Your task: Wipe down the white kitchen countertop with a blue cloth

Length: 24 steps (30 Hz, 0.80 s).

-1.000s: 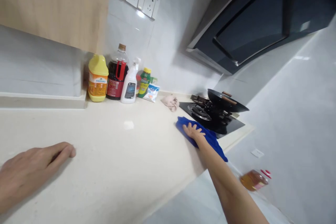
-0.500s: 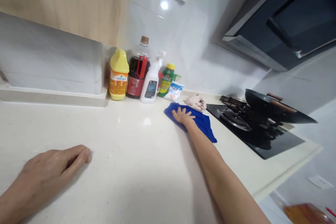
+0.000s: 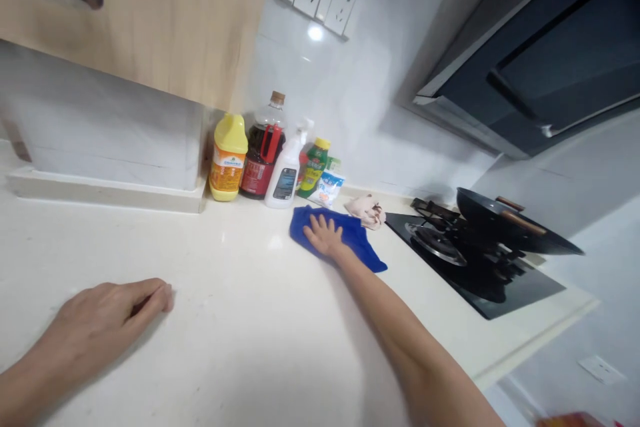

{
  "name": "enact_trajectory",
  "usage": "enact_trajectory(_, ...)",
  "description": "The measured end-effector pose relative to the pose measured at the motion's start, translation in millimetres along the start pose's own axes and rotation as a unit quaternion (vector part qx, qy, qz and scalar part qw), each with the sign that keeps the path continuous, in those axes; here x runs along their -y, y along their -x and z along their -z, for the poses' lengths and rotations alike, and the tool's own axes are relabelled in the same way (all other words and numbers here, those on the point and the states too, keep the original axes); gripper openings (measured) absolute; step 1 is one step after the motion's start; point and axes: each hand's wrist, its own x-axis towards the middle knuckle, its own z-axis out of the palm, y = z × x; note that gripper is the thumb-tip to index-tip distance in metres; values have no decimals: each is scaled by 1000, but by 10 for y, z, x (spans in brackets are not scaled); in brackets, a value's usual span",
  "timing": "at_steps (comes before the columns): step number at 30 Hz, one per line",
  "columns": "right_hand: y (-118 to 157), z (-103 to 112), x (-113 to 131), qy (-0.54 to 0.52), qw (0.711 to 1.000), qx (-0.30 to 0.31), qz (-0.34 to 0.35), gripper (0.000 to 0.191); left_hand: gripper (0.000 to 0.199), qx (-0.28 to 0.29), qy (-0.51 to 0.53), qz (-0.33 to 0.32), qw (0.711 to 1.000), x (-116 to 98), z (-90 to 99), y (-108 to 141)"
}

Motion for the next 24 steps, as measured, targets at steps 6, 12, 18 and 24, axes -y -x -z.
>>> enact_trajectory(6,670,35,444,-8,996,3,85,69,46,36,-38,-16,999,-117,95,48)
enact_trajectory(12,1312,79,967,-7,990,10,141,70,42,10,-33,-78,996,-168,185,146)
enact_trajectory(18,1921,-28,1534,-25,977,7,214,71,45,-76,-51,-97,991,-126,198,214)
enact_trajectory(24,2588,-80,1804,-27,949,-2,314,68,50,-98,-1,-48,994,43,251,316)
